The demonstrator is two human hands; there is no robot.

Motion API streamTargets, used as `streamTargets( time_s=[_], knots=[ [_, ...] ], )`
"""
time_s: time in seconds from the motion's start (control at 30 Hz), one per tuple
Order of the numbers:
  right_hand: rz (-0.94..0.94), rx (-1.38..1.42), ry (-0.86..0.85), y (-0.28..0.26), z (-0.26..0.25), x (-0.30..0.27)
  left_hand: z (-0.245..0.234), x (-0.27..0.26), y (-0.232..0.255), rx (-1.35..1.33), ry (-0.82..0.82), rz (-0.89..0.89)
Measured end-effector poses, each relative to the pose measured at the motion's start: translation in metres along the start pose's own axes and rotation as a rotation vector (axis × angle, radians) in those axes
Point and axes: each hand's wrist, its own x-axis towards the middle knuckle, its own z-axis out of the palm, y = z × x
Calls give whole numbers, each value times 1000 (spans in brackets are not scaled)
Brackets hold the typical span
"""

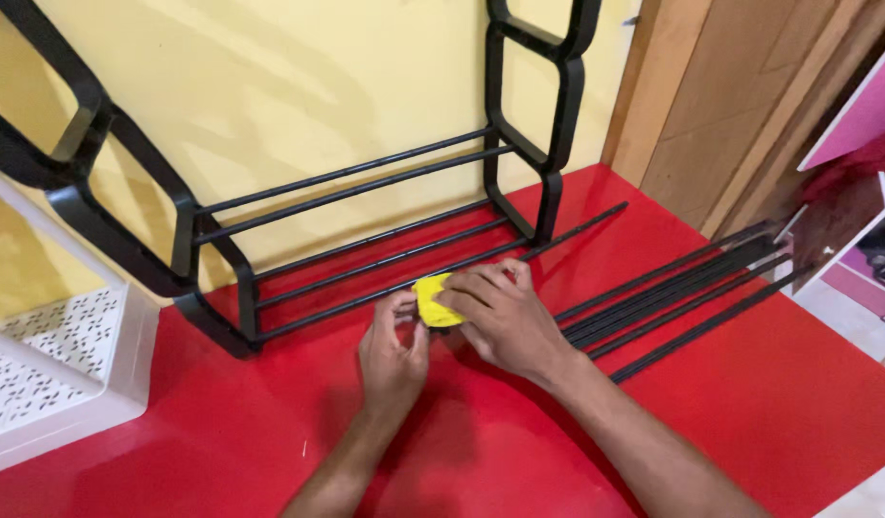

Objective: The person wipes black metal rods with a yellow cloth and inserts them into slots on a black metal rack frame. The rods are handled one at a time and placed horizontally across the frame.

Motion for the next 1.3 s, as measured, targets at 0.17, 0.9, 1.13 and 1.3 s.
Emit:
streamTargets(
  time_s=[0.17, 0.9, 1.13, 1.3],
  knots=[
    [89, -150, -48, 19, 2, -12, 7, -7, -10, -11, -16, -49],
    [-24, 85, 19, 15, 13, -22, 6, -6, -8, 31, 18, 58],
    [59, 11, 21, 16, 3, -15, 8, -4, -4, 14, 25, -4],
    [-30, 54, 13, 6, 7, -20, 4, -6, -4, 44, 28, 61]
  ],
)
